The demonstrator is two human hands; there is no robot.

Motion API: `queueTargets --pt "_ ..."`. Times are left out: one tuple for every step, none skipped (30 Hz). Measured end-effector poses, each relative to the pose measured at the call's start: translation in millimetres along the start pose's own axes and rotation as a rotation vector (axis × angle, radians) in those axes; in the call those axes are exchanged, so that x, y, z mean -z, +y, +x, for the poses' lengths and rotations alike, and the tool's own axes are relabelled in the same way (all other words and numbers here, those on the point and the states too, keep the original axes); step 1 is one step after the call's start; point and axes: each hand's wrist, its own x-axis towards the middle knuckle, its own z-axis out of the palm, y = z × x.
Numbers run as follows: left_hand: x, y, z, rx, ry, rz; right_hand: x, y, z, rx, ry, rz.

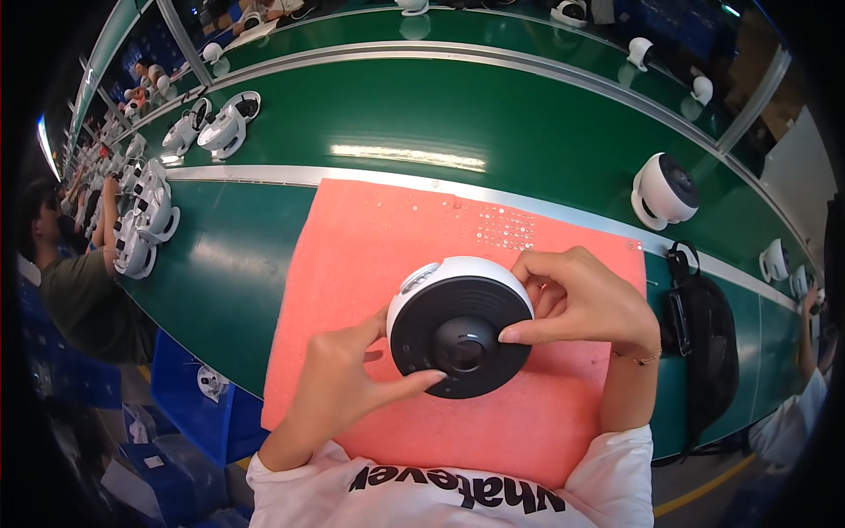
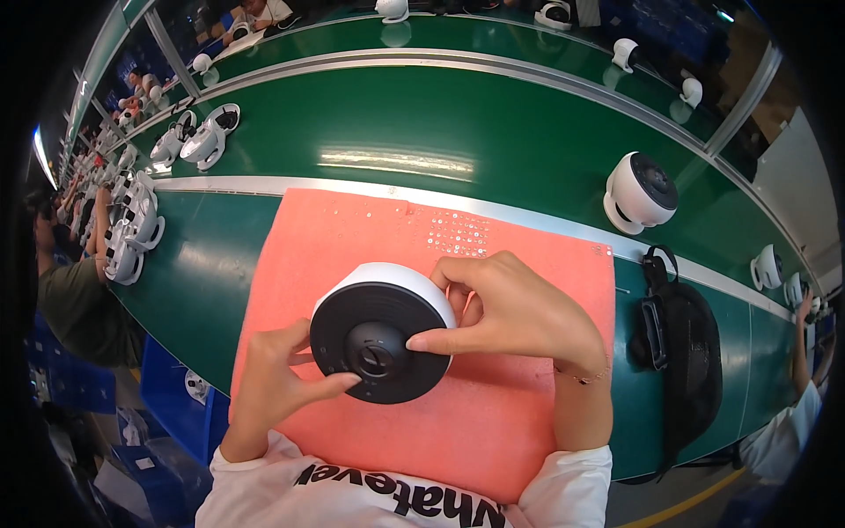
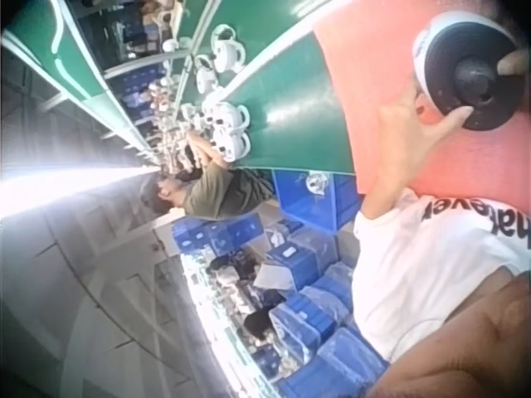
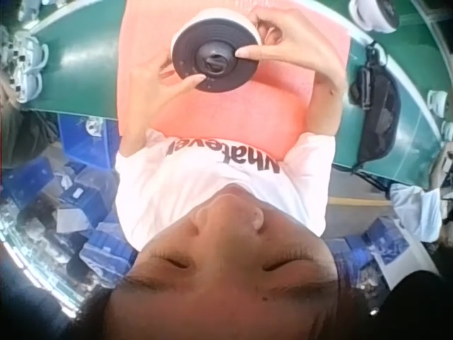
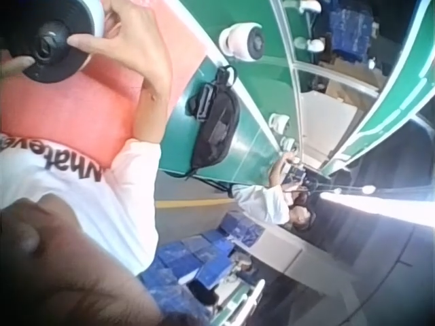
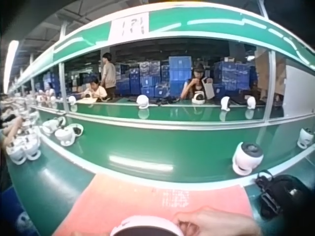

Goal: Assembling the internal and external housing components of dome-style security cameras on a production line.

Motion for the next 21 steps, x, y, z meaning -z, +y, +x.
queueTargets --pt "1 -3 0 0.007 0.027 0.022 -1 4 2 0.070 0.017 -0.015" --pt "2 -4 0 0.013 0.055 0.045 -2 7 3 0.140 0.033 -0.030" --pt "3 -4 1 0.011 0.054 0.046 -4 8 5 0.140 0.036 -0.030" --pt "5 -3 2 -0.023 0.054 0.193 -6 8 8 0.058 0.075 0.050" --pt "7 -1 4 -0.059 0.054 0.341 -9 7 10 -0.025 0.115 0.129" --pt "9 1 8 -0.055 0.057 0.343 -12 6 13 -0.054 0.141 0.010" --pt "13 3 13 -0.003 -0.041 0.423 -15 9 16 -0.051 0.137 0.010" --pt "16 5 18 0.050 -0.139 0.501 -19 13 20 -0.040 0.157 -0.138" --pt "18 6 23 0.048 -0.139 0.503 -20 15 22 -0.029 0.183 -0.287" --pt "22 7 27 0.060 -0.206 0.530 -21 17 23 -0.027 0.185 -0.287" --pt "24 8 29 0.072 -0.273 0.556 -23 19 23 -0.014 0.188 -0.292" --pt "24 8 29 0.071 -0.274 0.556 -24 19 24 -0.002 0.191 -0.298" --pt "25 9 30 0.061 -0.292 0.565 -24 19 24 -0.003 0.191 -0.297" --pt "25 9 30 0.051 -0.311 0.574 -24 19 24 0.000 0.191 -0.353" --pt "25 8 30 0.051 -0.310 0.575 -25 18 24 0.006 0.190 -0.410" --pt "25 8 29 0.064 -0.311 0.555 -26 15 24 0.006 0.190 -0.409" --pt "25 7 29 0.078 -0.311 0.536 -28 12 23 -0.002 0.231 -0.484" --pt "25 6 30 0.077 -0.310 0.536 -30 9 23 -0.010 0.273 -0.559" --pt "26 5 30 0.093 -0.320 0.532 -32 8 24 -0.010 0.274 -0.560" --pt "26 4 30 0.109 -0.329 0.528 -35 7 26 0.217 0.407 -0.547" --pt "26 3 30 0.108 -0.328 0.529 -36 8 27 0.446 0.537 -0.528"
